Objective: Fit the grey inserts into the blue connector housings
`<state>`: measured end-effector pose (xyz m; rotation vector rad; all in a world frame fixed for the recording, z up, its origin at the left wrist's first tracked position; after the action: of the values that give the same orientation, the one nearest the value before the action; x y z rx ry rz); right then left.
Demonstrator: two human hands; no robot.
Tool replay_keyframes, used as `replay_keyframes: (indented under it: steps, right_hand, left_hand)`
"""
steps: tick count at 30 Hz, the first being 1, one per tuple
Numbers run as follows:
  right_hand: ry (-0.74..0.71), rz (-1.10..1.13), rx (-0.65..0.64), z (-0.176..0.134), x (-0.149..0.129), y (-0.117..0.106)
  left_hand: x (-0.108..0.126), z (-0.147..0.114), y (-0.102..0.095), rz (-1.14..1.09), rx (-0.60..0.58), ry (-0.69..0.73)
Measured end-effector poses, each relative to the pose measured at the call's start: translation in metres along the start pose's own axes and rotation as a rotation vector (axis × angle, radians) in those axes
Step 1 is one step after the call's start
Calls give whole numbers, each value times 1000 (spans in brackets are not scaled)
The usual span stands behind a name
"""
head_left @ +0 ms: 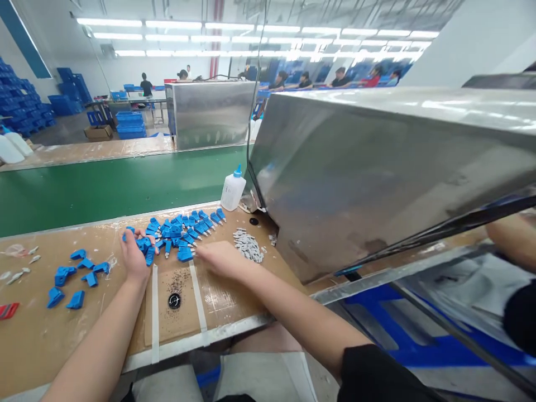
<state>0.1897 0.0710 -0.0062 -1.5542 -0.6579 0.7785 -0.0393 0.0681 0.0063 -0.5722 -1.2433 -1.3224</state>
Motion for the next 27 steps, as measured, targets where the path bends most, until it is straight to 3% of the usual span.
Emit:
replay_keyframes:
  steps: [5, 9, 11, 15, 23, 27]
  right_hand:
    - [279, -119, -131, -19, 72, -8]
    - [473, -46, -19, -26, 100, -25]
    - [487, 59, 21, -34, 103, -29]
    - [408, 167, -44, -52, 95, -15]
    - [308, 229, 16, -61, 76, 9]
    - [260, 542, 157, -59, 72, 6]
  left_hand:
    - [-7, -8, 12, -43, -135, -24]
    - [-16, -10, 14, -2, -205, -70]
    - [-19, -8, 10, -8, -191, -103]
    - [-22, -7, 7, -56, -170, -153]
    - [-16, -8, 20, -177, -173, -182]
    - [-20, -9, 21, -206, -173, -271]
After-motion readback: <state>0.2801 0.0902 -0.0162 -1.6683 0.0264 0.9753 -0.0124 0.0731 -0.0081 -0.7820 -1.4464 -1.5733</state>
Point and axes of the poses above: each hand's wrist, its own z-axis towards the middle knuckle, its own y-axis out of the palm, x = y × z, the point moved 7 cm from there along z, towards the middle knuckle, and after that the axes turned 8 degrees about -x, right-handed, at the moved point
